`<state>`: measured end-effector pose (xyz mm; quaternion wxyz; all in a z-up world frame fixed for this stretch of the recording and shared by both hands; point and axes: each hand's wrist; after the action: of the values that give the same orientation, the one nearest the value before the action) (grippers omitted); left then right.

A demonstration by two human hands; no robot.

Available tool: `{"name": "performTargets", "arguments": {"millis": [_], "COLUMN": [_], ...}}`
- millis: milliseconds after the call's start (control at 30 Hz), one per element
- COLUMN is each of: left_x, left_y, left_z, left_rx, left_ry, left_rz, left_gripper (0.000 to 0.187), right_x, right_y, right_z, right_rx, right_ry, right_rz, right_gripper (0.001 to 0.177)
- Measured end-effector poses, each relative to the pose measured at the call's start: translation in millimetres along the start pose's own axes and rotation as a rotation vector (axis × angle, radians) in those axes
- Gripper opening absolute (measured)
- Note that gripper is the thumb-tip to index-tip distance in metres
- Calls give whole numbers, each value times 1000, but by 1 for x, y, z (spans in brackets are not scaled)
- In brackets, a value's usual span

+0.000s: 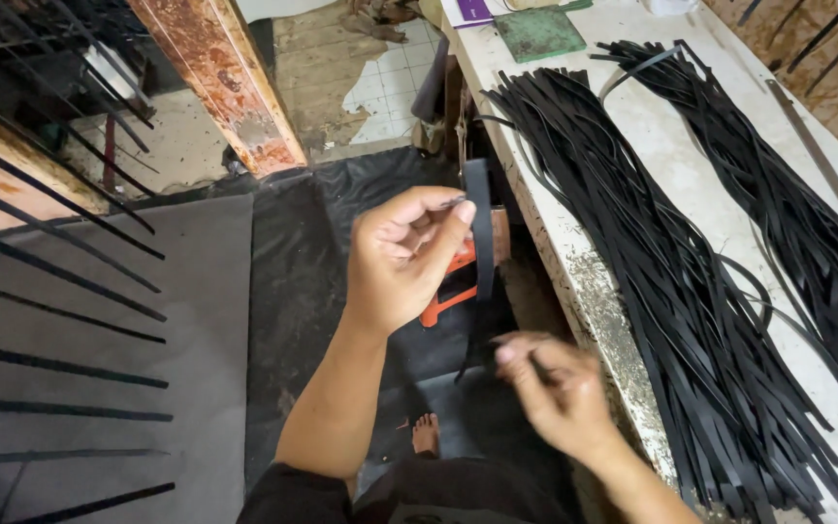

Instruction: The person repeatedly rubs a small black device along black leather straps, then hangs each strap on a wall-mounted line using colored clothespins. The process is repeated for multiple straps.

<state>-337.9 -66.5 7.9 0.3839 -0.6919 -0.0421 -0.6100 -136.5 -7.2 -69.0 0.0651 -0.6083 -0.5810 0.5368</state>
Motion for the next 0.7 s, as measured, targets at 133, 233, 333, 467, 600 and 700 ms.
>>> {"name": "performTargets", "arguments": {"millis": [133,233,333,467,600,700], "left_x": [13,13,9,9,4,7], "left_y": [-1,0,-1,-2,4,7], "left_z": [-6,-12,-20,-38,-69,-84], "left_rx": [162,220,271,346,336,449], "left_ry": [-98,-82,34,25,95,80], "left_rz": [-42,-66,-27,41,182,191], "left_gripper": [9,9,11,7,17,13], "right_x": [20,44,64,96,115,113], "right_y": [8,13,8,11,8,-13], "right_z": [46,78,100,117,123,118], "right_rx": [-109,-12,240,495,721,840], "right_ry": [-190,-782,-1207,-1441,-1443,-1455], "right_rz": [133,369,644,831,805,826], "right_gripper": [31,34,55,53,30,14]}}
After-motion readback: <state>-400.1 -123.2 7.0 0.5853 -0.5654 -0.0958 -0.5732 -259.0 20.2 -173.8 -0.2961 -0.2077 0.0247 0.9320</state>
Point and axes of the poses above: each hand's wrist, its own y-axis away from the middle knuckle, its own z-axis out of the palm, x = y × z, and after that the axes turned 12 degrees about -z, right-handed
